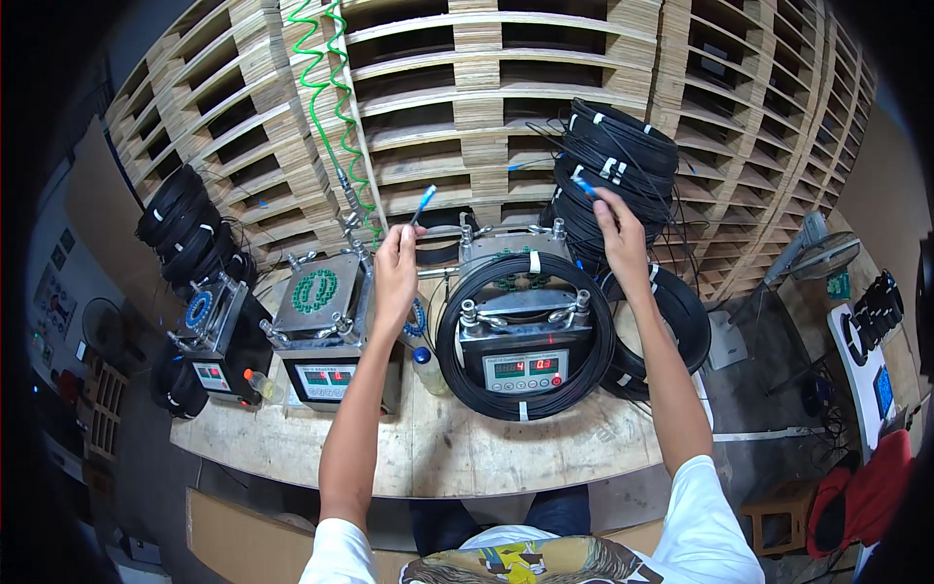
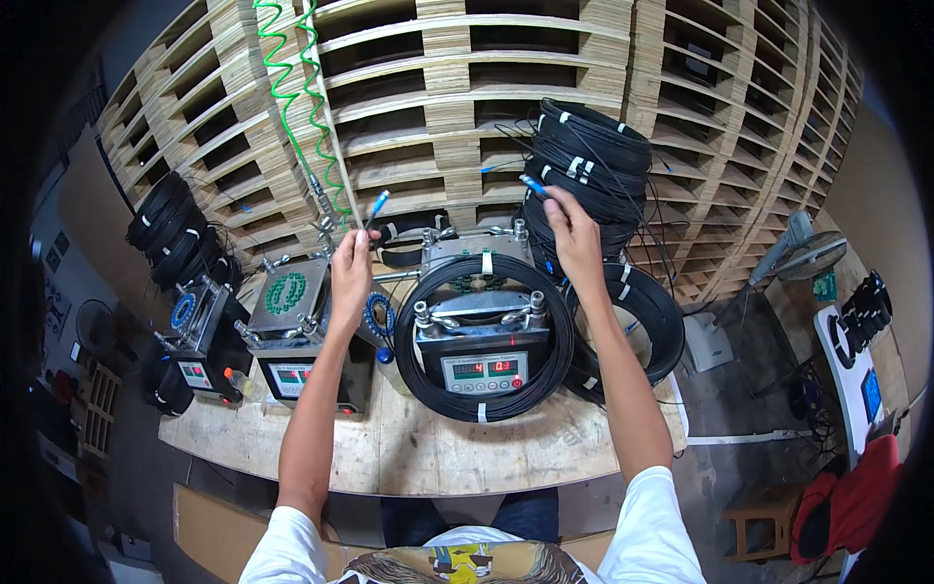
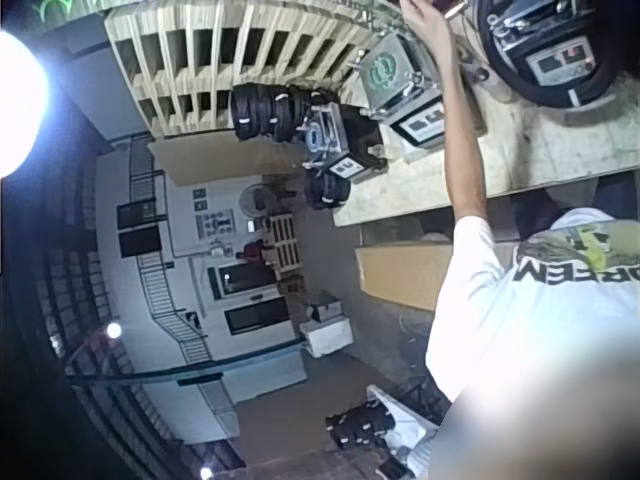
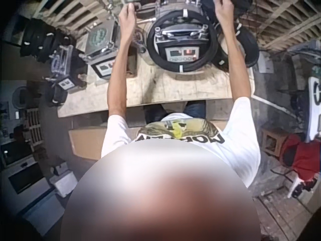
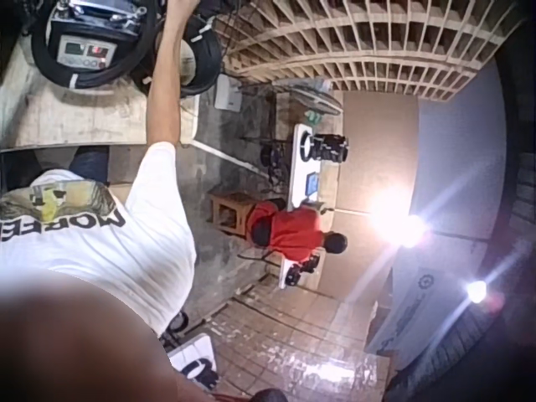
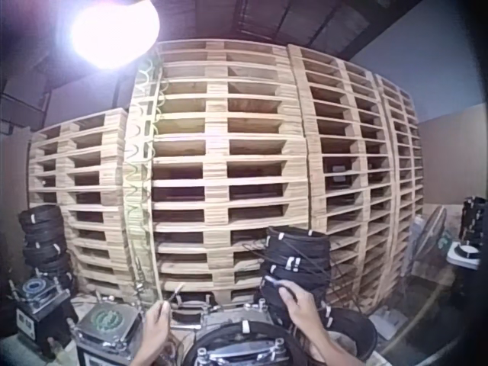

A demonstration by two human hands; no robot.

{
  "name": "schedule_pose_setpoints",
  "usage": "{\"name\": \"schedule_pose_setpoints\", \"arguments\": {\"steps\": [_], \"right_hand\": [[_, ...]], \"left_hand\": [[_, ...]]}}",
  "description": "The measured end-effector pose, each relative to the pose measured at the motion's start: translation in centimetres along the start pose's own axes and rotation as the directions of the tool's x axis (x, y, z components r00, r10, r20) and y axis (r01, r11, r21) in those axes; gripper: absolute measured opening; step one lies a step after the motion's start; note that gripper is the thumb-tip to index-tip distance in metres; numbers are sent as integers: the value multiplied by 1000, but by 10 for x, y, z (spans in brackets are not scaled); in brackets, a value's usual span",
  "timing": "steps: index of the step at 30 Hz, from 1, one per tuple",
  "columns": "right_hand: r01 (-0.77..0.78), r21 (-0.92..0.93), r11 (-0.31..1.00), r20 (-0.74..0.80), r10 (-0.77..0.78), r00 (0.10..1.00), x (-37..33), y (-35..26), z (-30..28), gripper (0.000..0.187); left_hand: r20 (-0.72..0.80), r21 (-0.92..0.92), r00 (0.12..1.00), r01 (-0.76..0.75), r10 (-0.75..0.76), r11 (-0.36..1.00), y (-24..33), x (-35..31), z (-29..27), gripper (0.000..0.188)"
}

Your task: Using a machine to secure or tape a coil of black electrical cable.

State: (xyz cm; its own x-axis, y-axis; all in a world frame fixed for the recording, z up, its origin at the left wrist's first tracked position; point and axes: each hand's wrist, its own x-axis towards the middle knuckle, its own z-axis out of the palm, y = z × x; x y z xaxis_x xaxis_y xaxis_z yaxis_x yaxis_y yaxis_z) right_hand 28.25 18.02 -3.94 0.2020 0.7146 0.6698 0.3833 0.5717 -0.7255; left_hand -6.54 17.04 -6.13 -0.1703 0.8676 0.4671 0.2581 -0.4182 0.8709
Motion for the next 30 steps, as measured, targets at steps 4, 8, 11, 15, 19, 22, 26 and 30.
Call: {"name": "schedule_pose_setpoints", "arguments": {"steps": [4, 8, 11, 15, 19, 22, 26, 30], "right_hand": [[199, -33, 979, 232, -187, 955, 2, -16, 8, 21], [202, 52, 978, 292, -208, 934, -10, -25, 14, 26], [65, 195, 979, 285, -120, 951, -15, -40, 26, 31], [52, 138, 989, 274, -89, 958, 0, -57, 16, 33], [-76, 234, 969, 322, -3, 947, 7, -58, 15, 31], [152, 199, 968, 319, -211, 924, -10, -50, 29, 32], [53, 261, 964, 362, -149, 920, -28, -55, 35, 26], [-166, 320, 933, 410, 22, 912, -43, -60, 29, 29]], "left_hand": [[232, -107, 972, 54, -27, 993, 30, 1, 4, 31], [351, -290, 935, 60, 48, 955, 57, -16, 20, 27], [295, -330, 952, 23, 80, 944, 68, -15, 16, 24], [98, -412, 990, -55, 104, 910, 89, 8, 0, 22], [219, -260, 971, -37, 97, 965, 86, 4, 11, 21], [310, -188, 944, -56, 113, 981, 69, -10, 30, 24], [426, -270, 901, 37, 85, 962, 54, -26, 43, 24], [435, -433, 886, 50, 161, 900, 59, -46, 59, 20]]}}
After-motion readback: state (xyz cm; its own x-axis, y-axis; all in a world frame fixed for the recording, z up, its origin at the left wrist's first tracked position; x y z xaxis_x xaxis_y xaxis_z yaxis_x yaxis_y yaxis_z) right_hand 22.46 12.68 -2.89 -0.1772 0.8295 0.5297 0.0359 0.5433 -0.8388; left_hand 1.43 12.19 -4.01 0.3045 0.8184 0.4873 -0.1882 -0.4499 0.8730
